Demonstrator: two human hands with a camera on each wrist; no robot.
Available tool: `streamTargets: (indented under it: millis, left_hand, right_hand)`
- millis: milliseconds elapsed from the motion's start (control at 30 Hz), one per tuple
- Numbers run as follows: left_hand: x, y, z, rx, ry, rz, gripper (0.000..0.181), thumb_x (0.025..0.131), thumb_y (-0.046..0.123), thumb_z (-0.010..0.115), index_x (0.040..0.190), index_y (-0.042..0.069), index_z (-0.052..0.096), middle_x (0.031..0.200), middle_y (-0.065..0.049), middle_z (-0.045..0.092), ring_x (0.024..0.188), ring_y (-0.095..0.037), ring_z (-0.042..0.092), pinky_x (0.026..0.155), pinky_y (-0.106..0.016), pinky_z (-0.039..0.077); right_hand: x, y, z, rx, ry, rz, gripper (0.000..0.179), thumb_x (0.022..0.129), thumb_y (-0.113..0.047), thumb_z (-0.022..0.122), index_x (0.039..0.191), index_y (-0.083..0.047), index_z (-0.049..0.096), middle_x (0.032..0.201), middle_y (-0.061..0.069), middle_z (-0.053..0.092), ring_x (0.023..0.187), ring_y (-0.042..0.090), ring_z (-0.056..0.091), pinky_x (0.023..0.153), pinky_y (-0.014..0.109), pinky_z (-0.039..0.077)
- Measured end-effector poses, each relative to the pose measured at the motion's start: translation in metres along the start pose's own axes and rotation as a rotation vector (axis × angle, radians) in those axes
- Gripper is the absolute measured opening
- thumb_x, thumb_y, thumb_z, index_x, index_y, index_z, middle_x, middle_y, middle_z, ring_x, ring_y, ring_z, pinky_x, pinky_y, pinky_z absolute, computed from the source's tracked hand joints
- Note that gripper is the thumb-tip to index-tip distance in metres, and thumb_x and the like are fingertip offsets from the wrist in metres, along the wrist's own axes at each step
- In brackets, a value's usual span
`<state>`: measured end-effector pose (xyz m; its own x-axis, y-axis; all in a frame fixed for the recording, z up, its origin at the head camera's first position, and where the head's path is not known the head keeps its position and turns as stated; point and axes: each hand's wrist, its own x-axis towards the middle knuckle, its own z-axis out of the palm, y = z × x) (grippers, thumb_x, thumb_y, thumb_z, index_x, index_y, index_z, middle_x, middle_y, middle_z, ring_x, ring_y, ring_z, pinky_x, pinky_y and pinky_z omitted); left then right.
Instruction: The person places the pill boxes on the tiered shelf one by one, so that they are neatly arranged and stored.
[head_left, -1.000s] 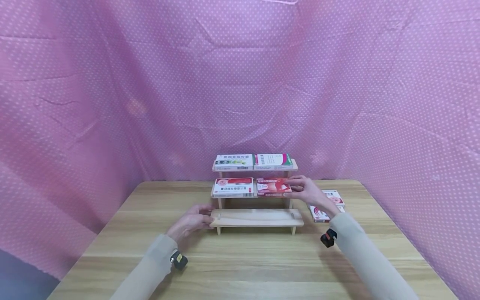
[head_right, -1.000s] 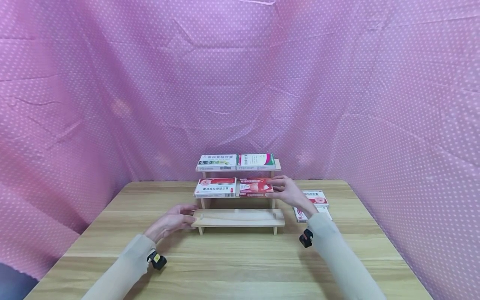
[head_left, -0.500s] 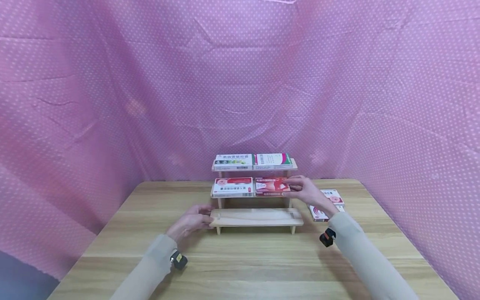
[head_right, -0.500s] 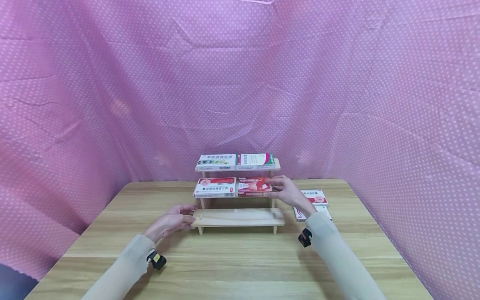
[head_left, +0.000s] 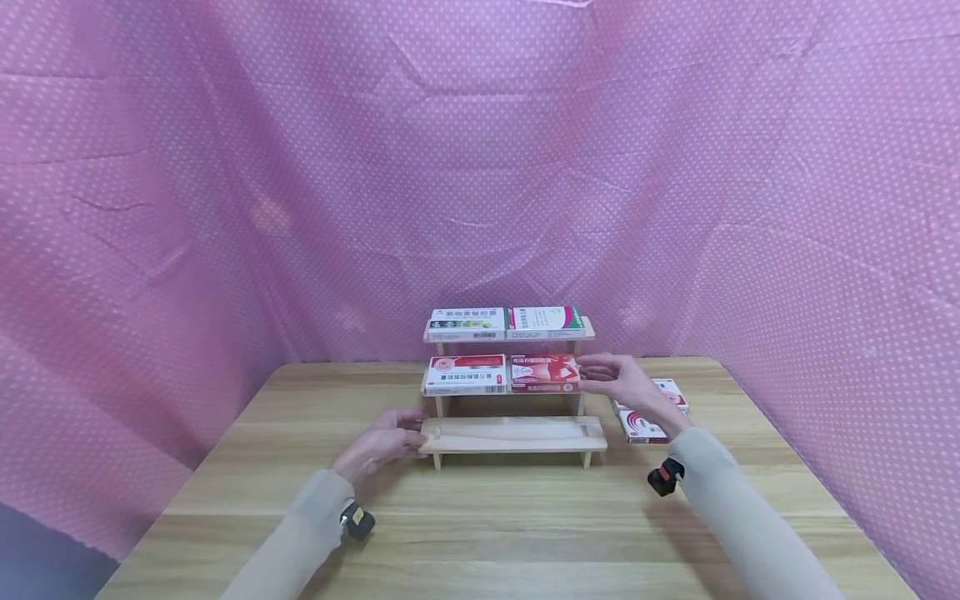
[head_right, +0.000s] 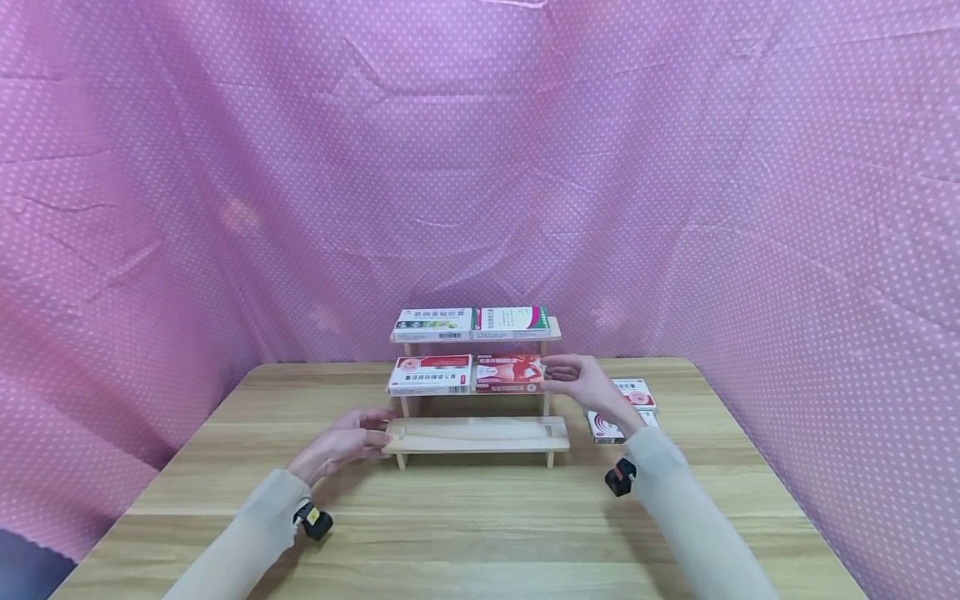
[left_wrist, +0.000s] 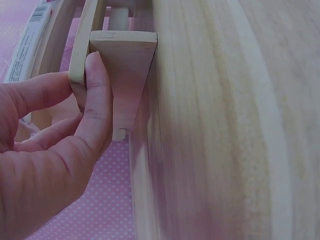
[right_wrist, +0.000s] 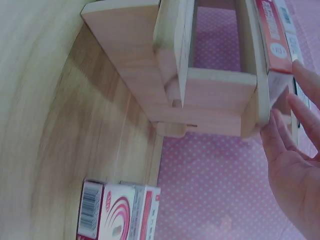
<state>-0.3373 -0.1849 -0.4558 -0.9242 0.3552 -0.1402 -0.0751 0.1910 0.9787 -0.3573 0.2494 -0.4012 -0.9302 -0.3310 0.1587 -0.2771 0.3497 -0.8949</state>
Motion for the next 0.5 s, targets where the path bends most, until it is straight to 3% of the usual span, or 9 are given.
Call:
streamTargets:
  millis: [167,300,400,500]
  left_hand:
    - [-0.002,0.001,0.0,0.002,-0.002,-0.001,0.064,0.085,-0.008,0.058,0.144,-0.014,0.032,0.121,-0.027,0.052,0.088,-0.023,0.063,0.082,-0.037,0.061]
    - [-0.002,0.001,0.0,-0.007,0.006,-0.007,0.063,0.085,-0.009,0.058,0.143,-0.013,0.033,0.121,-0.026,0.051,0.088,-0.023,0.062,0.081,-0.037,0.062]
    - [-0.002,0.001,0.0,-0.013,0.009,-0.017,0.062,0.085,-0.009,0.057,0.143,-0.011,0.034,0.122,-0.026,0.051,0.088,-0.024,0.062,0.082,-0.038,0.062]
    - [-0.002,0.002,-0.001,-0.018,0.005,-0.022,0.062,0.085,-0.009,0.057,0.143,-0.01,0.034,0.123,-0.027,0.05,0.088,-0.024,0.063,0.083,-0.039,0.061]
  right_hand:
    - [-0.008,0.005,-0.011,-0.038,0.047,0.001,0.049,0.092,-0.024,0.069,0.135,-0.006,0.057,0.132,0.016,0.062,0.122,0.029,0.059,0.098,0.029,0.054]
    - [-0.018,0.009,-0.018,-0.112,0.085,0.009,0.045,0.093,-0.026,0.067,0.132,-0.006,0.06,0.13,0.016,0.063,0.12,0.031,0.059,0.098,0.033,0.054]
    - [-0.025,0.014,-0.025,-0.128,0.076,0.02,0.045,0.094,-0.026,0.066,0.132,-0.003,0.059,0.13,0.019,0.063,0.121,0.033,0.058,0.1,0.033,0.052]
    - [-0.031,0.023,-0.032,-0.128,0.06,0.047,0.046,0.093,-0.026,0.066,0.132,-0.002,0.059,0.13,0.018,0.063,0.119,0.026,0.06,0.098,0.026,0.05]
